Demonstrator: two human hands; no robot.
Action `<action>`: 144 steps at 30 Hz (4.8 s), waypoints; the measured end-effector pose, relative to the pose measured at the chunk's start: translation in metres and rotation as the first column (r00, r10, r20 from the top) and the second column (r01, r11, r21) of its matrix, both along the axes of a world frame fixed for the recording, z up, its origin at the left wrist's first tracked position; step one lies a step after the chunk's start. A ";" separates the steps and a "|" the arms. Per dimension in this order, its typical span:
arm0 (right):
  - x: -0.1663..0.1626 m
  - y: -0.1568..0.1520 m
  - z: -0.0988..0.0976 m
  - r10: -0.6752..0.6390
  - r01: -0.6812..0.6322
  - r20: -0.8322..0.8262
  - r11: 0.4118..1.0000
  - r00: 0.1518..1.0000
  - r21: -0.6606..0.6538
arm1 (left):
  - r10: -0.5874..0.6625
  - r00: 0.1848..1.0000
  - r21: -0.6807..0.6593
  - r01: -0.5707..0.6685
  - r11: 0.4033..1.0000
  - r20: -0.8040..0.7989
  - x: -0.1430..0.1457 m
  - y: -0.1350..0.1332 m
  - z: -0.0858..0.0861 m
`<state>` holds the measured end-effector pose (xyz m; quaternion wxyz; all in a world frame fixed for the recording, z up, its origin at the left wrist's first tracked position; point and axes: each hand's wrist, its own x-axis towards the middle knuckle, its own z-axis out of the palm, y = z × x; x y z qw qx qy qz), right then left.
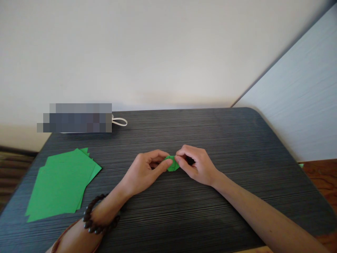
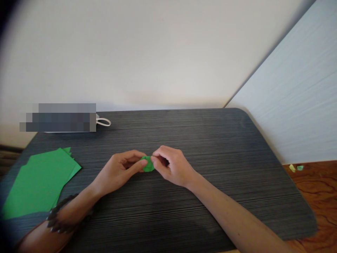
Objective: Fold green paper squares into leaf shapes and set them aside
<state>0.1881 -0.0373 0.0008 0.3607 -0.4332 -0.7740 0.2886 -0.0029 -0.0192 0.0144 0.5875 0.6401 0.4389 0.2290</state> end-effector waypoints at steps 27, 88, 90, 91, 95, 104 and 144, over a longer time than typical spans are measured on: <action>0.001 -0.003 -0.006 -0.252 0.257 -0.122 0.966 0.960 0.033 | 0.481 0.827 -0.160 -0.454 0.877 0.290 0.003 0.000 -0.008; 0.001 -0.003 -0.005 -0.206 0.209 -0.150 0.978 0.967 -0.001 | 0.363 0.926 0.124 -0.374 0.919 0.100 0.002 -0.004 -0.002; 0.002 -0.003 -0.006 -0.212 0.212 -0.158 0.977 0.964 -0.020 | 0.336 0.941 0.124 -0.338 0.933 0.039 0.001 -0.002 -0.001; 0.002 -0.002 -0.005 -0.215 0.213 -0.164 0.976 0.963 -0.032 | 0.320 0.947 0.125 -0.320 0.939 0.022 0.001 -0.001 0.000; 0.005 0.000 -0.006 -0.208 0.198 -0.156 0.977 0.966 -0.080 | 0.240 0.970 0.093 -0.237 0.967 -0.027 -0.004 0.005 -0.002; 0.005 -0.001 -0.006 -0.096 0.096 -0.038 0.995 0.995 0.001 | -0.015 0.971 0.306 0.090 0.948 -0.240 -0.009 0.009 -0.007; 0.015 0.005 -0.002 -0.001 0.004 0.145 1.000 0.989 -0.020 | -0.067 0.962 0.165 0.114 0.980 -0.265 -0.020 0.015 0.000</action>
